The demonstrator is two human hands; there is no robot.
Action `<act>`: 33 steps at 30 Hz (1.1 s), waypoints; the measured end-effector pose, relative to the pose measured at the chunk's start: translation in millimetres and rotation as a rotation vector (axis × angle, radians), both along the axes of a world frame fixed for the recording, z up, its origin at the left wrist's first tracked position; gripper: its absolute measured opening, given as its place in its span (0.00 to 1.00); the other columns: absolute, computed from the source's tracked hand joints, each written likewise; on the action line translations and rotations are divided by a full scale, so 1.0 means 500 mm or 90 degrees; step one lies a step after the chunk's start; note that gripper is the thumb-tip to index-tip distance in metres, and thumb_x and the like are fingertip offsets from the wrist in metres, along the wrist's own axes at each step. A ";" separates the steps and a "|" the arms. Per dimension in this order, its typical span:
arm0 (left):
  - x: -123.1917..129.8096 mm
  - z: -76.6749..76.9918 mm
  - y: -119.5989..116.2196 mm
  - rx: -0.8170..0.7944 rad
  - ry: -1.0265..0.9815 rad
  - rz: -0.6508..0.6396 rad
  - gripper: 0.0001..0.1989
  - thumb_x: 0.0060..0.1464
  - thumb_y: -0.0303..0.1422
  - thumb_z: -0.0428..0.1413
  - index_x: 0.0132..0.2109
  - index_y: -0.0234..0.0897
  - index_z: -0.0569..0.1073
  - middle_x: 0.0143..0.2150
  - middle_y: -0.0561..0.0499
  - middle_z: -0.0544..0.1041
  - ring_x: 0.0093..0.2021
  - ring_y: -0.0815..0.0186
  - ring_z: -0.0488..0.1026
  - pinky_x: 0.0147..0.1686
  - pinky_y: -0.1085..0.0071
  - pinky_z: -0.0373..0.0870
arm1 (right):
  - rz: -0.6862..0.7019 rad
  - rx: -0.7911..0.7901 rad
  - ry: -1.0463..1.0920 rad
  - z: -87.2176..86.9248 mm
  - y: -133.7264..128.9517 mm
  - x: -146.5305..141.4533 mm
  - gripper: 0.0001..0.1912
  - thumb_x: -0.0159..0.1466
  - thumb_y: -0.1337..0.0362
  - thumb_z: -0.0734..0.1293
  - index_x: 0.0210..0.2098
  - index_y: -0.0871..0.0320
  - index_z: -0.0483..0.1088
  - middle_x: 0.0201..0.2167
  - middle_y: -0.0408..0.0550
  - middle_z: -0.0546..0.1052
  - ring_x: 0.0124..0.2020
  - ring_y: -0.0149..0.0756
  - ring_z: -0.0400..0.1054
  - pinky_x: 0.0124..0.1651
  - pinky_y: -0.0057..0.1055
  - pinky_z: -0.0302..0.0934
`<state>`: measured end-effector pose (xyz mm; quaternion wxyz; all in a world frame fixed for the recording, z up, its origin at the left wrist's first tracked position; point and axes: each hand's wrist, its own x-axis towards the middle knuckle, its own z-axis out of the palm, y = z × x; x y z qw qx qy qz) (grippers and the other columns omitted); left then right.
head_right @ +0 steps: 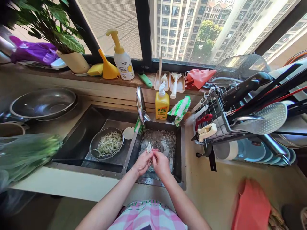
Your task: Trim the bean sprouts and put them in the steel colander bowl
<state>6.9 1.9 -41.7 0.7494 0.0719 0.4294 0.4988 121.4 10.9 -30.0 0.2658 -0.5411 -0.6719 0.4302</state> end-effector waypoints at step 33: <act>-0.028 0.065 -0.020 0.128 0.380 -0.231 0.18 0.44 0.46 0.55 0.30 0.35 0.62 0.20 0.58 0.64 0.21 0.74 0.61 0.23 0.76 0.59 | 0.235 0.228 -0.036 0.079 0.066 0.058 0.06 0.58 0.67 0.61 0.34 0.56 0.69 0.35 0.48 0.70 0.38 0.33 0.64 0.40 0.29 0.58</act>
